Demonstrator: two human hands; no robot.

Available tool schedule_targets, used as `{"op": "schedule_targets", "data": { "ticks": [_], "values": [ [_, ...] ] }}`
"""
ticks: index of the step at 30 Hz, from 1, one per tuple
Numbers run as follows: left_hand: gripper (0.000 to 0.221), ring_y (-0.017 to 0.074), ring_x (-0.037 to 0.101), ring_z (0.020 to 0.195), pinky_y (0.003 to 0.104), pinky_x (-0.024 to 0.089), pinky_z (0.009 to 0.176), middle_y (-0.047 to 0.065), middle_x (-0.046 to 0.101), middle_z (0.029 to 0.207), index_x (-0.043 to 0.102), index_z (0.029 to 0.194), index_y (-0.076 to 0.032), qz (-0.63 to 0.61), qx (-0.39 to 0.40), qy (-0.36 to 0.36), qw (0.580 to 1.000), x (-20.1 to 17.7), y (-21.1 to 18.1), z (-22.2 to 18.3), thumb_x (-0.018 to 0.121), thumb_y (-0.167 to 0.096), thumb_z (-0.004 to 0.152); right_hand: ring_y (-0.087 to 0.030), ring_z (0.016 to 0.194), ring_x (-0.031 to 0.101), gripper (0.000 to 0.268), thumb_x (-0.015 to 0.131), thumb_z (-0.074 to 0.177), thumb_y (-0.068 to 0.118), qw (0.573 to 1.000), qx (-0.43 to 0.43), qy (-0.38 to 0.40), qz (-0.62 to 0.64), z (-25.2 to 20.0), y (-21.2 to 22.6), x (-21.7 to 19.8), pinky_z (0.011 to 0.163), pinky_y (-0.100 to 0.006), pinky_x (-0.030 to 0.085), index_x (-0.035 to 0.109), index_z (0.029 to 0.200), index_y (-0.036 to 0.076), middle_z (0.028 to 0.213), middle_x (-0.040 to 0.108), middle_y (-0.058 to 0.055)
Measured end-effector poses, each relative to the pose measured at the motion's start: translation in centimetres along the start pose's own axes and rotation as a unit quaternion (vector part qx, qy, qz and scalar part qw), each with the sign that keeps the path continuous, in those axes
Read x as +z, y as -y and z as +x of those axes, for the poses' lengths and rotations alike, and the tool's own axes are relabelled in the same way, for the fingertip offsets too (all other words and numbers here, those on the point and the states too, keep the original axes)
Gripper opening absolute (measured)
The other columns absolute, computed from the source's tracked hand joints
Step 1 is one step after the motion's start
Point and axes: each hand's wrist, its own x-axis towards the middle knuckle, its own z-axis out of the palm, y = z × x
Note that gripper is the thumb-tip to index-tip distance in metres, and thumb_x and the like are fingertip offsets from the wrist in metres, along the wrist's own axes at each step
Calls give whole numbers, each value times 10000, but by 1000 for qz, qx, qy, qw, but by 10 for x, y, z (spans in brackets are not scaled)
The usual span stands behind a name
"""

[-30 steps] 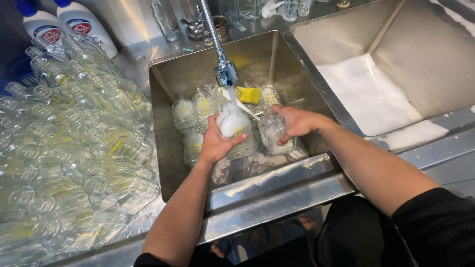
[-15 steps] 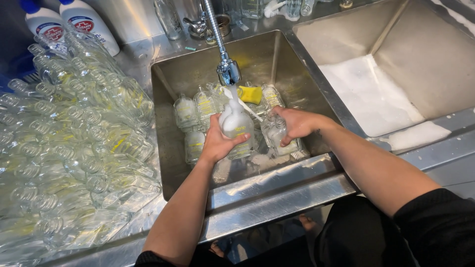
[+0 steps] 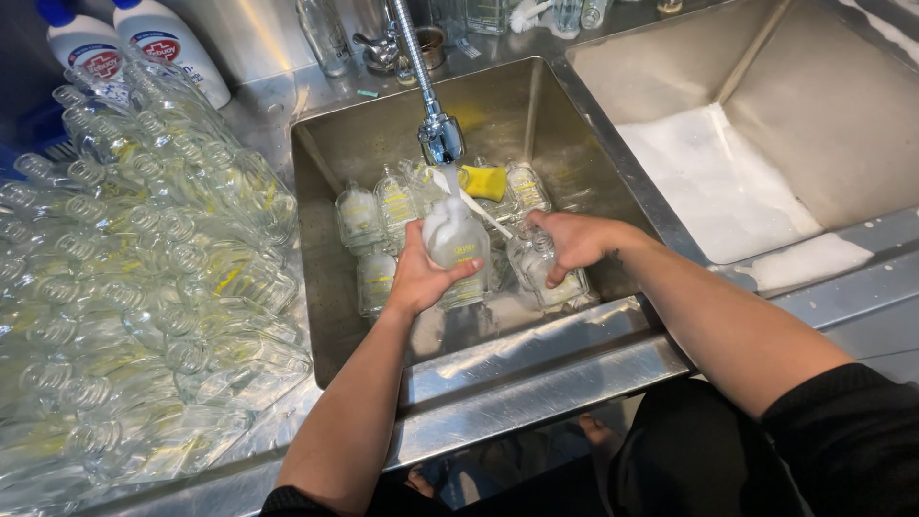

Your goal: Rinsing a large quantity of glass bottles one by one under a running faucet in a commercial sink.

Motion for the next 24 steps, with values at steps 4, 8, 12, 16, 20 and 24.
{"op": "schedule_targets", "data": {
  "ticks": [4, 8, 12, 16, 20, 24],
  "values": [
    [956, 350, 550, 1345, 476, 453, 1136, 172, 611, 1364, 402, 1359, -190, 2, -1, 2, 1000, -1, -1, -1, 939, -446, 610, -443, 1262, 602, 1089, 995, 535, 299, 1000, 1, 5, 0, -1, 1, 0, 1052, -539, 503, 435, 1434, 42, 1314, 645, -264],
    [943, 349, 554, 1341, 476, 454, 1131, 171, 613, 1357, 405, 1351, -188, -2, 1, 0, 1000, -1, 1, -1, 945, -434, 618, -442, 1268, 599, 1081, 991, 545, 288, 1000, -1, 7, 3, 0, 0, 1, 1056, -531, 499, 438, 1438, 29, 1320, 644, -264],
    [949, 345, 551, 1344, 469, 449, 1133, 169, 615, 1352, 402, 1345, -190, 2, -1, -1, 1000, 0, -1, -2, 944, -448, 611, -441, 1264, 602, 1085, 993, 540, 308, 1000, 4, 11, -7, -2, 1, 0, 1049, -536, 504, 443, 1433, 31, 1311, 650, -266],
    [952, 342, 553, 1341, 465, 449, 1134, 167, 618, 1350, 405, 1342, -189, 5, -3, -4, 1000, 0, 0, -2, 944, -452, 602, -446, 1256, 606, 1080, 997, 530, 320, 1000, 4, 12, -13, 0, 1, 0, 1043, -540, 508, 454, 1413, 16, 1302, 652, -279],
    [951, 343, 555, 1339, 468, 450, 1135, 172, 618, 1347, 410, 1337, -185, 2, -3, -6, 1000, 0, 0, -1, 947, -455, 600, -446, 1268, 598, 1088, 997, 527, 321, 1000, 4, 14, -18, 0, 2, -1, 1053, -536, 503, 448, 1415, 15, 1322, 642, -275],
    [938, 349, 564, 1327, 472, 454, 1120, 173, 622, 1335, 404, 1340, -181, 2, 7, -1, 1000, 1, 1, -1, 946, -430, 616, -447, 1269, 599, 1104, 1003, 522, 311, 1000, 4, 18, -14, 4, -3, 0, 1049, -539, 504, 446, 1430, 22, 1321, 646, -269]
  ]
}}
